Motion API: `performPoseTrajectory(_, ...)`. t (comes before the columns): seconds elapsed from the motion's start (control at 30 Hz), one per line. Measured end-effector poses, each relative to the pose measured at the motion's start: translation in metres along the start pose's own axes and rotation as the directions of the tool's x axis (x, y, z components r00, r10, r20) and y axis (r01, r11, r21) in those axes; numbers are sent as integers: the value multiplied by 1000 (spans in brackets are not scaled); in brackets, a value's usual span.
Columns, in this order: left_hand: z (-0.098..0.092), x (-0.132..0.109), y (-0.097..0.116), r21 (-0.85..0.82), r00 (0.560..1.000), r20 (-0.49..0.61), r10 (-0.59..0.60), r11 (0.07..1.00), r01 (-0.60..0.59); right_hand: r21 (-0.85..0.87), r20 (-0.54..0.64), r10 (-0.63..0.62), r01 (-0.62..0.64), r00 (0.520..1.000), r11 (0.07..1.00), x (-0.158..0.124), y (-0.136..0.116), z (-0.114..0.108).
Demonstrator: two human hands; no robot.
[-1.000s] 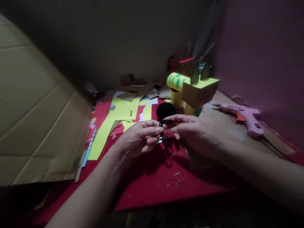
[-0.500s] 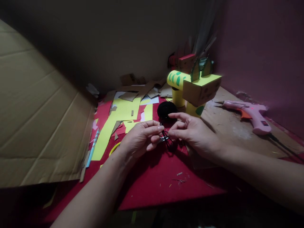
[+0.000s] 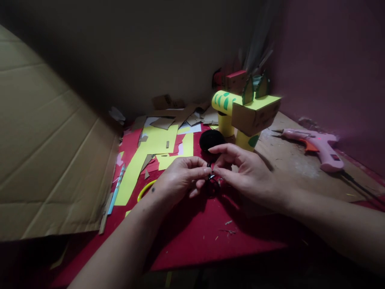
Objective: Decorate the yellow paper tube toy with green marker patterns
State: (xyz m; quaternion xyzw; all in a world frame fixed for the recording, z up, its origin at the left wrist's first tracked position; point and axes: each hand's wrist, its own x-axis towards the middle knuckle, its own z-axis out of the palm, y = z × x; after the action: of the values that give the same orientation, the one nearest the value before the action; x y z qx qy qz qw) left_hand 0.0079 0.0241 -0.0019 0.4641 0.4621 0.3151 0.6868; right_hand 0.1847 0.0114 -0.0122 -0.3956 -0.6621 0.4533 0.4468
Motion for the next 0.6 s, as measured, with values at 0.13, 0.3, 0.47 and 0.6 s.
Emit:
performPoseTrajectory(0.13, 1, -1, 0, 30, 1000, -23, 14, 999, -13, -136, 21, -104, 106, 994, 985, 0, 4, 0)
performPoseTrajectory(0.3, 2, -3, 1, 121, 998, -16, 62, 991, -60, -118, 30, 27, -24, 999, 993, 4, 7, -4)
performPoseTrajectory(0.47, -1, -3, 2, 204, 995, 52, 84, 975, -93, -89, 65, 112, -106, 992, 990, 7, 6, -8)
performPoseTrajectory(0.6, 3, -2, 4, 290, 995, 39, 97, 951, -104, -83, 72, 130, -124, 989, 989, 8, 5, -8)
